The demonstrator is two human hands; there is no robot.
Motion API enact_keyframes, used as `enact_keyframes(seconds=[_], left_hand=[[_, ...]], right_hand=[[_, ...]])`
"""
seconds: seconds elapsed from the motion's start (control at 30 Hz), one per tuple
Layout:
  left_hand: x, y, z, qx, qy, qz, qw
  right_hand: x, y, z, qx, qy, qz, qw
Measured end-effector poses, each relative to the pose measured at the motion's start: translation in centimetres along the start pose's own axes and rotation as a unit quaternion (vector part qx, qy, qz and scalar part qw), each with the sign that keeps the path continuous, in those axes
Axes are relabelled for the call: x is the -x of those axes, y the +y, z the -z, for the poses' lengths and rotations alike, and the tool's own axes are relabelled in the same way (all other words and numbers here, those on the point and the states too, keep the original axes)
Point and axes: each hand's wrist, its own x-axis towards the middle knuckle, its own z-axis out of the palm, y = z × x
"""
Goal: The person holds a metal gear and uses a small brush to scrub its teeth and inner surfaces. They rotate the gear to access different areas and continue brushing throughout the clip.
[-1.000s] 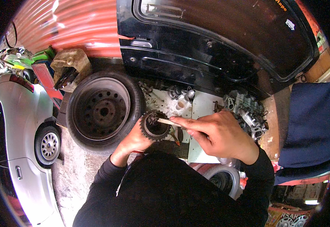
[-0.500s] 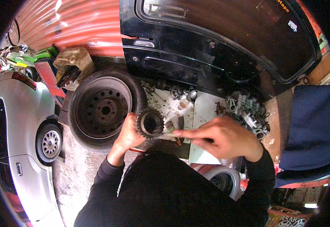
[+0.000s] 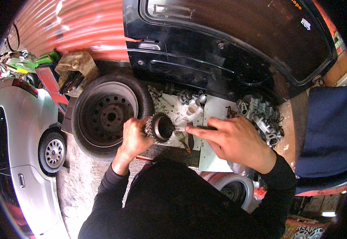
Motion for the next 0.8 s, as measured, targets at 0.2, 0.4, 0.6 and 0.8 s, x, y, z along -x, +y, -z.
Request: enact_keyframes(seconds=[0.2, 0.4, 0.6, 0.8], left_hand=[[0.1, 1.2, -0.4, 0.02, -0.013, -0.018, 1.0], [-0.2, 0.9, -0.6, 0.011, 0.029, -0.026, 0.999], [-0.1, 0.3, -1.3, 0.022, 0.027, -0.006, 0.999], [-0.1, -0.3, -1.5, 0.017, 0.037, 0.02, 0.999]], right_hand=[[-0.2, 0.5, 0.5, -0.082, 0.009, -0.007, 0.997], [0.8, 0.1, -1.5, -0.117, 0.004, -0.009, 0.993], [0.0, 0.5, -2.2, -0.111, 0.04, -0.015, 0.993], [-0.8, 1.6, -2.3, -0.118, 0.05, -0.046, 0.991]])
